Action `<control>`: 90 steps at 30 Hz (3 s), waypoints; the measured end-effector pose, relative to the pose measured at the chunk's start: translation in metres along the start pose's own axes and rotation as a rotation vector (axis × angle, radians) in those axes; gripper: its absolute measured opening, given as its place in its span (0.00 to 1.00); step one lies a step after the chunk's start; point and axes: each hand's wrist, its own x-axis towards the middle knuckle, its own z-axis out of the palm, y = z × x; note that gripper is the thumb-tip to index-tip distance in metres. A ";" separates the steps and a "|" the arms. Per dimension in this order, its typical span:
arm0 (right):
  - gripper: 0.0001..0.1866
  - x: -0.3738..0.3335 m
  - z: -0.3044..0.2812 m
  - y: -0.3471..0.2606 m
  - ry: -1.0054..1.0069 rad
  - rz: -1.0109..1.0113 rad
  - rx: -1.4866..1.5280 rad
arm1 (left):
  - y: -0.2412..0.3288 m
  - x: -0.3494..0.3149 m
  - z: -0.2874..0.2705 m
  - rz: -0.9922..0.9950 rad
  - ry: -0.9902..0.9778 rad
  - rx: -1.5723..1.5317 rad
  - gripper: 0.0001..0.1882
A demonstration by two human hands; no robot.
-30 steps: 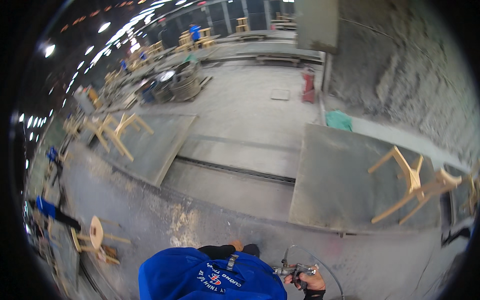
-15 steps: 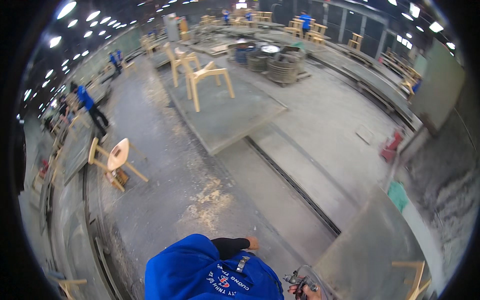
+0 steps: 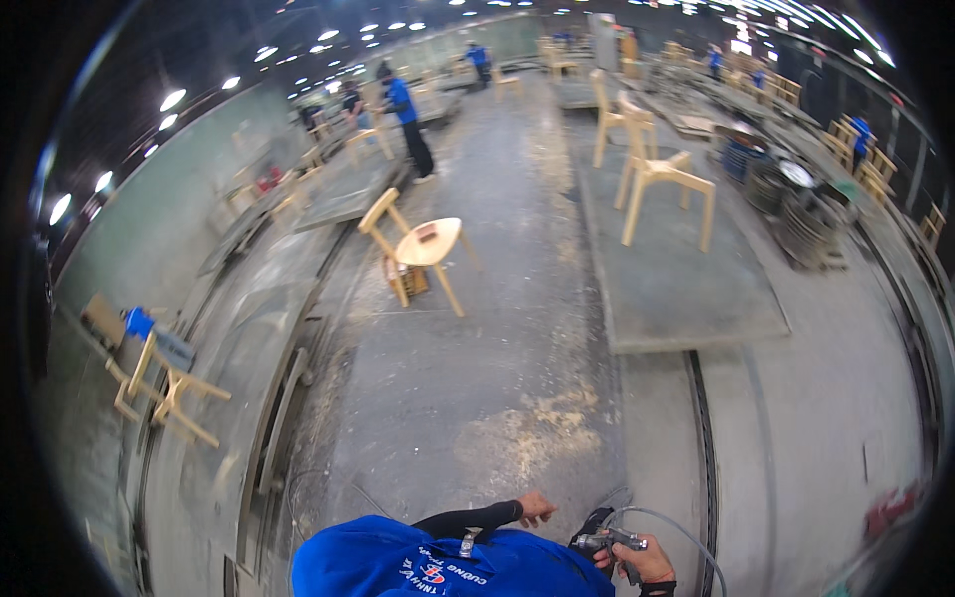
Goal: The person uses a spray gun to apply a clear coat to wooden chair frames. They rotate each chair to cover all sides and legs, then place the finished chair on the floor and pick up the next one.
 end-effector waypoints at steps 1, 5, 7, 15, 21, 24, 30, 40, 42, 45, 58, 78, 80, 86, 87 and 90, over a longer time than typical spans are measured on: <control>0.27 0.019 -0.007 -0.015 -0.053 0.009 -0.015 | -0.003 -0.004 -0.010 -0.015 -0.026 -0.010 0.28; 0.28 0.085 -0.036 -0.065 -0.138 0.054 -0.047 | 0.012 -0.004 -0.042 0.014 -0.233 -0.009 0.33; 0.28 0.109 -0.054 -0.088 -0.158 0.083 -0.052 | 0.032 0.003 -0.064 0.093 -0.270 0.086 0.33; 0.28 0.198 -0.123 -0.196 -0.086 0.046 -0.031 | 0.115 0.008 -0.167 0.137 -0.281 -0.067 0.26; 0.27 0.277 -0.152 -0.273 -0.117 0.054 -0.016 | 0.142 0.068 -0.192 0.439 0.498 0.405 0.19; 0.27 0.329 -0.150 -0.314 -0.164 0.122 -0.092 | 0.149 0.119 -0.219 0.613 0.195 0.121 0.18; 0.30 0.435 -0.123 -0.381 -0.304 0.159 -0.171 | 0.187 0.131 -0.317 0.370 0.396 0.399 0.22; 0.33 0.559 -0.051 -0.449 -0.259 0.278 -0.194 | 0.249 0.167 -0.538 0.409 0.509 0.303 0.25; 0.32 0.576 -0.046 -0.449 -0.260 0.253 -0.156 | 0.270 0.176 -0.567 0.463 0.515 0.307 0.25; 0.29 0.592 -0.043 -0.448 -0.172 0.176 -0.008 | 0.324 0.189 -0.604 0.574 0.491 0.310 0.25; 0.11 0.673 -0.134 -0.519 0.567 -0.378 0.421 | 0.780 0.174 -0.714 1.398 0.491 0.389 0.12; 0.27 0.684 -0.154 -0.552 0.959 -0.971 0.835 | 1.054 0.251 -0.723 2.042 0.645 0.669 0.16; 0.26 0.692 -0.149 -0.551 1.046 -0.954 0.868 | 1.052 0.249 -0.733 2.128 0.598 0.657 0.14; 0.26 0.720 -0.130 -0.560 1.218 -0.955 0.956 | 1.019 0.234 -0.829 2.261 0.255 0.703 0.10; 0.26 0.720 -0.123 -0.562 1.261 -0.944 0.944 | 1.010 0.230 -0.844 2.247 0.197 0.713 0.09; 0.24 0.719 -0.109 -0.569 1.383 -0.972 0.937 | 0.979 0.217 -0.880 2.193 0.075 0.725 0.05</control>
